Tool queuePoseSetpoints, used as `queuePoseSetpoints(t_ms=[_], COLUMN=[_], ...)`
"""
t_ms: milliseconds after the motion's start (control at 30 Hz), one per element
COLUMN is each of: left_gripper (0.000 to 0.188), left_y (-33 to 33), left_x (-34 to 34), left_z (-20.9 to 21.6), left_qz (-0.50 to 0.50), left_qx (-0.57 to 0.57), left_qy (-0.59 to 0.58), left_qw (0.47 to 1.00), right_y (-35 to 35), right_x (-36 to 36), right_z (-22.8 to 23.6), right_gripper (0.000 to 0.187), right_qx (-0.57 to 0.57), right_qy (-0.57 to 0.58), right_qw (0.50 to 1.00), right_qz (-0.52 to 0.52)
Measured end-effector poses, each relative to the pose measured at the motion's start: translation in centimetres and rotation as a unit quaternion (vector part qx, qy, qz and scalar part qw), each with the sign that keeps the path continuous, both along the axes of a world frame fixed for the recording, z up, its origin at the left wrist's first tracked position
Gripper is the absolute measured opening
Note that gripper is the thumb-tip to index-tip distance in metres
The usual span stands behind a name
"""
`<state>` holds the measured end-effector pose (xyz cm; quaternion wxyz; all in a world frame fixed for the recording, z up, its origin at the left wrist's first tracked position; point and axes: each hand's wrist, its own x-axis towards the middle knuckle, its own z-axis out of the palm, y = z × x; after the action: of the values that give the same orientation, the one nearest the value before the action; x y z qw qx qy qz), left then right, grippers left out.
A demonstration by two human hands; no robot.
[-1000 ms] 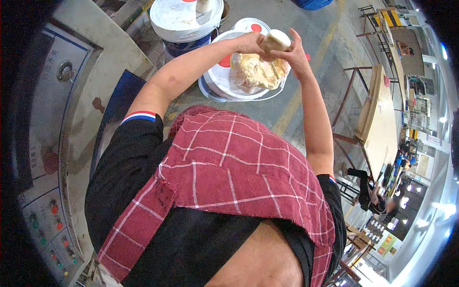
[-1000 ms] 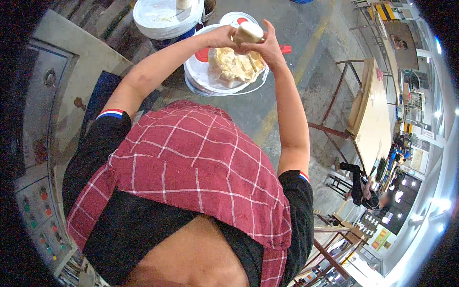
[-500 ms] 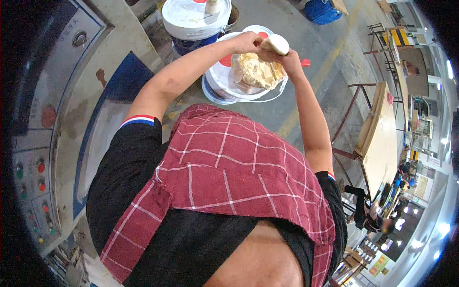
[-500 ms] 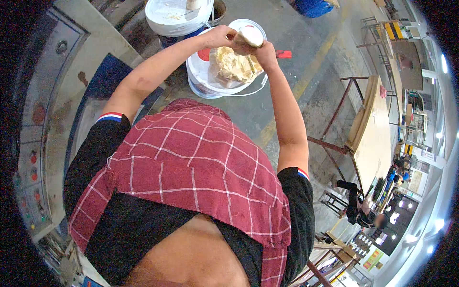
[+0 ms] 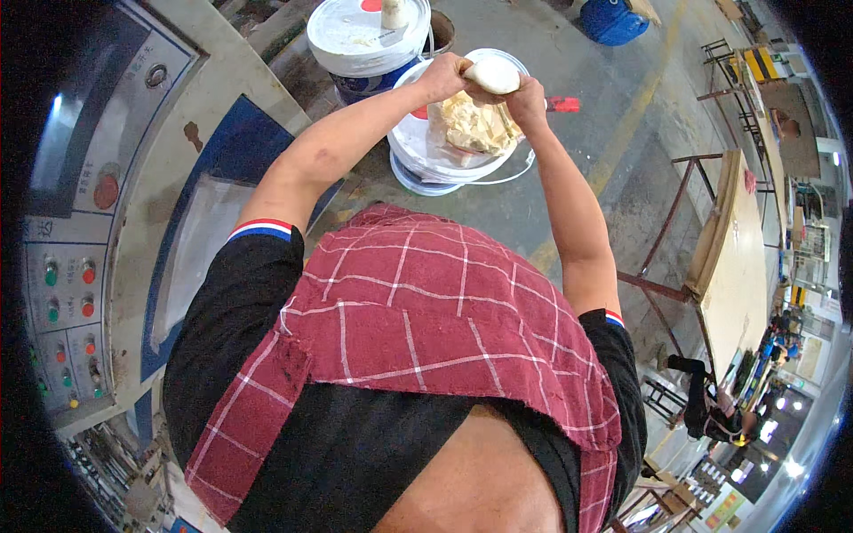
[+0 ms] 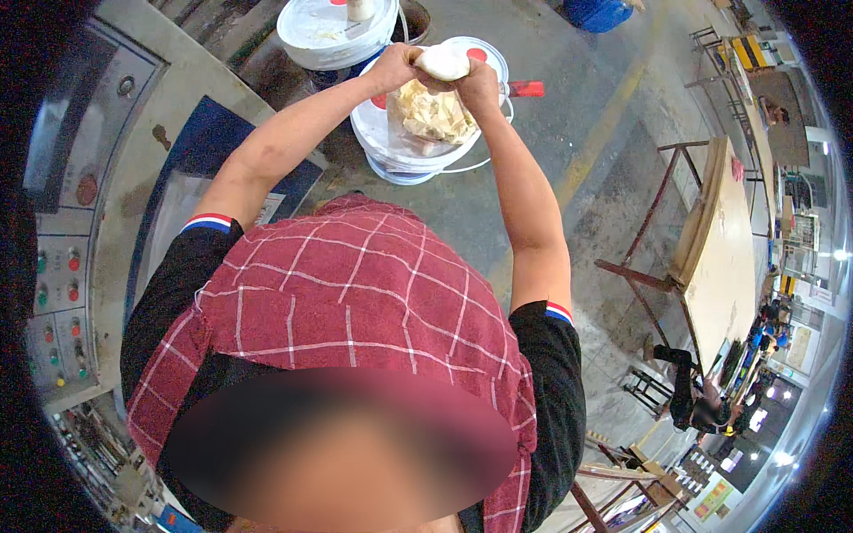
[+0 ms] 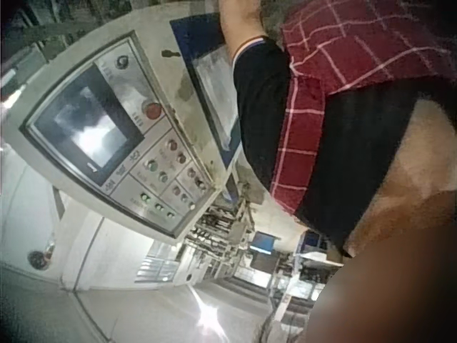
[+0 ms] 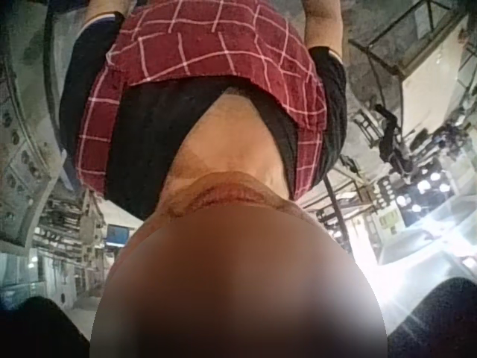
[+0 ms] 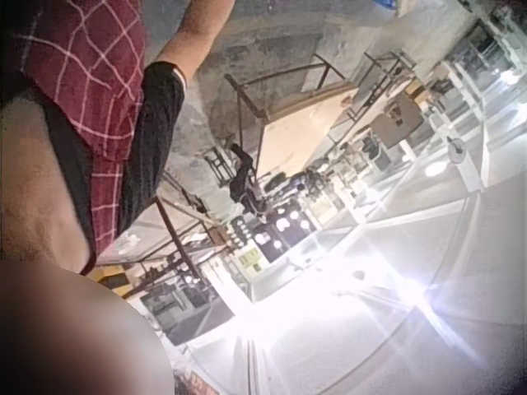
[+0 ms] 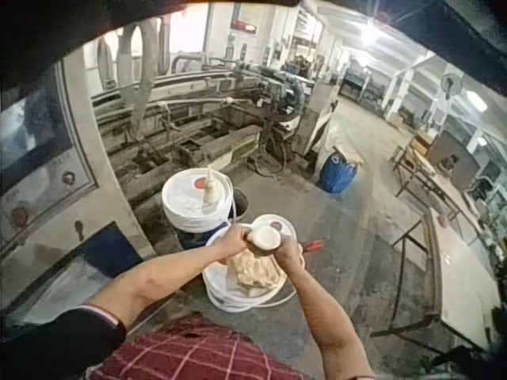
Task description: Mixing adhesive paste in a bucket and adding liquid from a squeeze bottle.
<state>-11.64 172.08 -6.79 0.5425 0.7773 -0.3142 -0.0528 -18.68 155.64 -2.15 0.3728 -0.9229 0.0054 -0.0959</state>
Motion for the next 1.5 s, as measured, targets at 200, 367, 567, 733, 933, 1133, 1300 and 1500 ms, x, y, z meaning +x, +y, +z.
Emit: queuePoseSetpoints(t_ms=[200,367,567,733,933,1133,1300,1500], left_gripper=[0.016,0.013,0.025,0.031,0.051,0.033,0.027,0.023], left_y=[-0.3,-1.0,-2.0,-2.6,-1.0,1.7,3.6,4.8], left_x=[-0.8,-1.0,-1.4,-2.5,-1.1,-3.2,-4.0,-4.6], left_z=[0.1,-0.8,0.7,1.9,3.6,4.2,4.2,2.8], left_qz=[0.016,0.000,-0.065,-0.097,-0.042,0.085,0.128,0.179], left_qx=[-0.009,-0.051,0.038,0.040,-0.086,-0.123,-0.161,-0.174], left_qy=[-0.001,-0.003,-0.038,-0.098,0.019,0.036,0.034,0.010], left_qw=[1.000,0.999,0.996,0.990,0.995,0.988,0.978,0.968], right_y=[0.8,0.8,-2.0,-0.5,-4.3,-5.1,-5.8,-4.4], right_x=[-1.2,-2.3,-3.3,-5.4,-3.9,-2.2,-1.1,-2.1], right_z=[0.4,0.7,1.1,5.3,6.4,4.4,4.4,4.0], right_gripper=[0.021,0.020,0.060,0.068,0.054,0.049,0.036,0.033], right_qx=[0.059,0.034,-0.048,-0.127,-0.044,0.088,-0.043,-0.094], right_qy=[-0.045,-0.055,0.011,-0.022,0.043,-0.011,0.002,-0.021], right_qw=[0.997,0.997,0.999,0.981,0.998,0.995,0.998,0.995], right_qz=[-0.021,-0.029,0.020,0.146,0.013,0.053,0.038,0.038])
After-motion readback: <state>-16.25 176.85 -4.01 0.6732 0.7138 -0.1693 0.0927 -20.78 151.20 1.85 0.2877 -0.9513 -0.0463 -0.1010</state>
